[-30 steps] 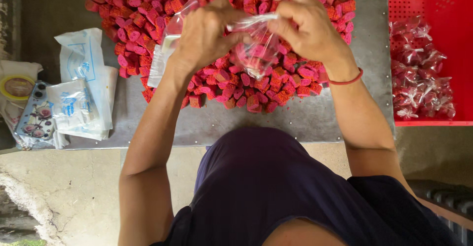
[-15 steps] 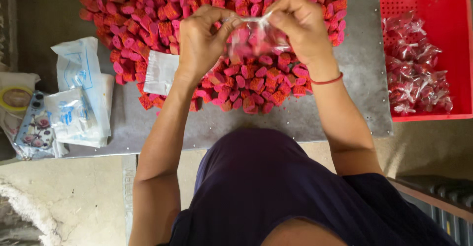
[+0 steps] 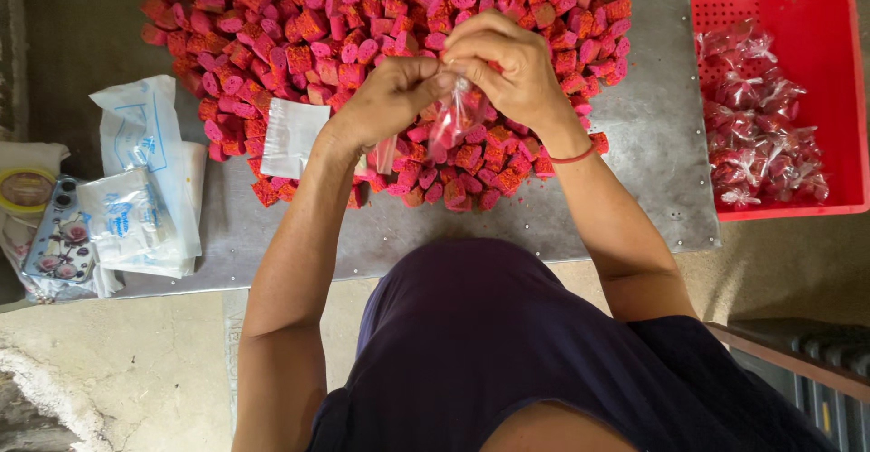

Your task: The person picks up pink blocks from a pile and places them into small plastic bags, then sets the filled bags aside.

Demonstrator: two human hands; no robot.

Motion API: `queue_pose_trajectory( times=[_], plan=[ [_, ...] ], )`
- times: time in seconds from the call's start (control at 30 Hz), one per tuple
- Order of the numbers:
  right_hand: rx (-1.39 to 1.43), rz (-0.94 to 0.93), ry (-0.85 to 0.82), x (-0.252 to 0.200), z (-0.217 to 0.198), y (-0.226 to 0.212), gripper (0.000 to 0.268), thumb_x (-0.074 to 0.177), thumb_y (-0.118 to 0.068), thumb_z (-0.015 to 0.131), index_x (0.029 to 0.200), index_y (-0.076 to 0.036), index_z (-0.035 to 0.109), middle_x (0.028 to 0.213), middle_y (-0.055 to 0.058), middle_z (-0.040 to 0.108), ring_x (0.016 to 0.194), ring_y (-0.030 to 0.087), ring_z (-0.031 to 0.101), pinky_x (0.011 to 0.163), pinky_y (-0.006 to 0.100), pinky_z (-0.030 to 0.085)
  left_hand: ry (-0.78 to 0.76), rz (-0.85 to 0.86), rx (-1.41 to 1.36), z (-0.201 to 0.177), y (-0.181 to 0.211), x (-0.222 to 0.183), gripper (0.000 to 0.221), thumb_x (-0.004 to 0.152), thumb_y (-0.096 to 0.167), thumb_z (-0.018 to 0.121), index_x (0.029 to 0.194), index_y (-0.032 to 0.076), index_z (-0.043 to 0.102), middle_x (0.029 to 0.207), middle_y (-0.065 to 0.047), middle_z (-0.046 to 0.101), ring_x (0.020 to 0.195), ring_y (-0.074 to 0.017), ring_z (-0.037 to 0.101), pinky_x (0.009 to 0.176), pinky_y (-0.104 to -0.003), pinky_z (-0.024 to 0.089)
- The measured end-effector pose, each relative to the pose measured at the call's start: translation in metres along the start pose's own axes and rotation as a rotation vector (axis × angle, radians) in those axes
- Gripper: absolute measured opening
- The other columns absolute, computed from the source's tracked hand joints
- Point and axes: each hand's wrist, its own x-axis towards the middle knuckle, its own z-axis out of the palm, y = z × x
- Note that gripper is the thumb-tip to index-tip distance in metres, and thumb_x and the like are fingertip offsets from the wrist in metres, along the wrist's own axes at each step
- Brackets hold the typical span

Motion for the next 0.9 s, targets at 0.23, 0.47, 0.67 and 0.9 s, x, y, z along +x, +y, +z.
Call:
queue_pose_trajectory(
  times=[0.23, 0.47, 0.67, 0.9],
  plan=[
    [0.420, 0.208, 0.121, -0.018, 0.016, 0.030, 0.009, 0.106, 0.002, 0.062, 0.112, 0.003, 0.068, 0.136, 0.012, 0.067, 0.128, 0.022, 0.064, 0.112, 0.033, 0.052, 0.508, 0.438, 0.918, 0.031, 0.023, -0.007, 0.019, 0.091, 0.015, 0.077, 0.106, 0.005, 0.075, 0.091, -0.010, 0.070, 0.071, -0.0267, 0.066, 0.062, -0.038, 0.051],
    [0.491, 0.263, 0.067, -0.031, 0.018, 0.036, 0.013, 0.106, -0.001, 0.062, 0.115, 0.005, 0.069, 0.158, 0.014, 0.046, 0.142, 0.023, 0.051, 0.115, 0.034, 0.045, 0.675, 0.621, 0.940, 0.035, 0.013, -0.011, 0.014, 0.092, 0.009, 0.077, 0.106, 0.007, 0.074, 0.108, -0.009, 0.068, 0.084, -0.0251, 0.067, 0.068, -0.036, 0.054],
    [0.066, 0.179, 0.085, -0.039, 0.026, 0.014, 0.017, 0.101, -0.007, 0.073, 0.114, 0.001, 0.067, 0.151, 0.012, 0.057, 0.129, 0.024, 0.064, 0.106, 0.034, 0.055, 0.311, 0.290, 0.032, 0.021, -0.011, -0.002, 0.008, 0.101, 0.005, 0.068, 0.102, -0.002, 0.073, 0.119, -0.007, 0.063, 0.100, -0.0167, 0.066, 0.086, -0.030, 0.055],
    [-0.116, 0.071, 0.295, -0.061, 0.037, 0.005, 0.015, 0.106, 0.005, 0.057, 0.121, 0.002, 0.059, 0.145, 0.017, 0.059, 0.114, 0.026, 0.073, 0.095, 0.036, 0.065, 0.370, 0.214, -0.041, 0.049, -0.023, 0.005, 0.013, 0.105, 0.008, 0.069, 0.103, -0.004, 0.076, 0.115, -0.004, 0.063, 0.098, -0.0087, 0.060, 0.082, -0.024, 0.053]
  ],
)
